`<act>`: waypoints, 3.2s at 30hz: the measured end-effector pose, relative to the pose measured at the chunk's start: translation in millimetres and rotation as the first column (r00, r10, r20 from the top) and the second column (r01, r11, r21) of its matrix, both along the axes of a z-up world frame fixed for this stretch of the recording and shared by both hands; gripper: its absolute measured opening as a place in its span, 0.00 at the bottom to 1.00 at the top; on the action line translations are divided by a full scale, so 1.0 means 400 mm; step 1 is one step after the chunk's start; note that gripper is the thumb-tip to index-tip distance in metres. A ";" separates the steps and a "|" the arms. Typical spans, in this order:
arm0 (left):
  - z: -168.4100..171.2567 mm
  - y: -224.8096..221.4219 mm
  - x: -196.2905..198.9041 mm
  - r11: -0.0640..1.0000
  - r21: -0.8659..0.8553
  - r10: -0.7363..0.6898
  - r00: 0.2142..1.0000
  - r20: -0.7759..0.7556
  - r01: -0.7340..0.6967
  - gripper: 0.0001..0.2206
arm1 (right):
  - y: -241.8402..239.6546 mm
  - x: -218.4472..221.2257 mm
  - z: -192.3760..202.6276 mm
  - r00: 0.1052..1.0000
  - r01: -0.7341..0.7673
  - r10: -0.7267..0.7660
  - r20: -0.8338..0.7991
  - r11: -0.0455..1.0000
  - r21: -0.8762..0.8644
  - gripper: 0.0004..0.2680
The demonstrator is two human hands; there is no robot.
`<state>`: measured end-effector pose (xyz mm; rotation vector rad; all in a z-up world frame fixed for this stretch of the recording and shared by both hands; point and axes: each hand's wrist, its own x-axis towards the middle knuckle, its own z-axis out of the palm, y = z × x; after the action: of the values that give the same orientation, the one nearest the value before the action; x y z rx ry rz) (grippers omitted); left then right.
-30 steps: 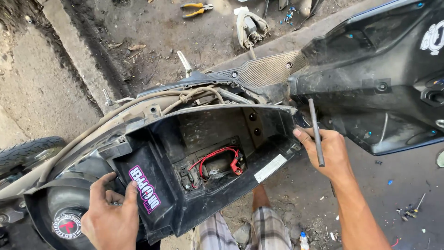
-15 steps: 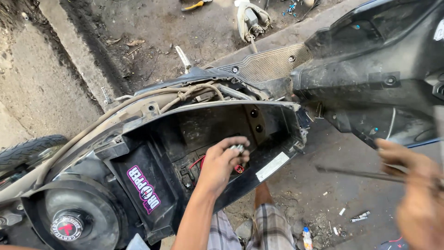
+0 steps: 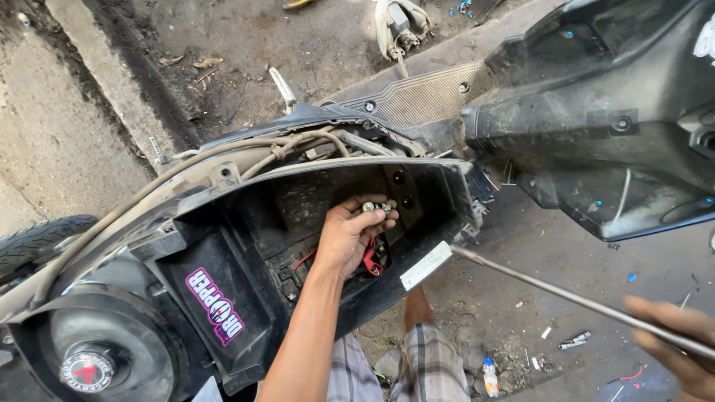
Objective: Connecting battery terminals and tightening bolts on a motorcycle using a T-handle wrench
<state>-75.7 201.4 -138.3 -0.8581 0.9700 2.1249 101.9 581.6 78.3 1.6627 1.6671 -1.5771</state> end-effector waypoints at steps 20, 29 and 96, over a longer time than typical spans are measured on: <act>-0.095 0.025 0.043 0.961 -0.049 -0.276 0.960 -0.045 0.273 0.17 | -0.314 -0.189 -0.094 0.627 -0.114 0.157 -0.763 0.987 0.110 0.07; -0.105 0.041 0.048 0.979 -0.065 -0.188 0.981 0.046 0.191 0.13 | -0.310 -0.241 -0.092 0.634 -0.295 0.409 -0.656 0.912 0.283 0.03; 0.107 -0.086 0.338 -0.252 -0.920 -0.960 0.046 0.278 0.301 0.37 | -0.528 -0.426 -0.205 0.348 -0.397 0.672 -0.653 0.737 0.547 0.07</act>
<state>59.4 167.0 -95.4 0.4028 2.3137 0.3670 -68.4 370.3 -3.7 0.1388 2.6430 -1.8729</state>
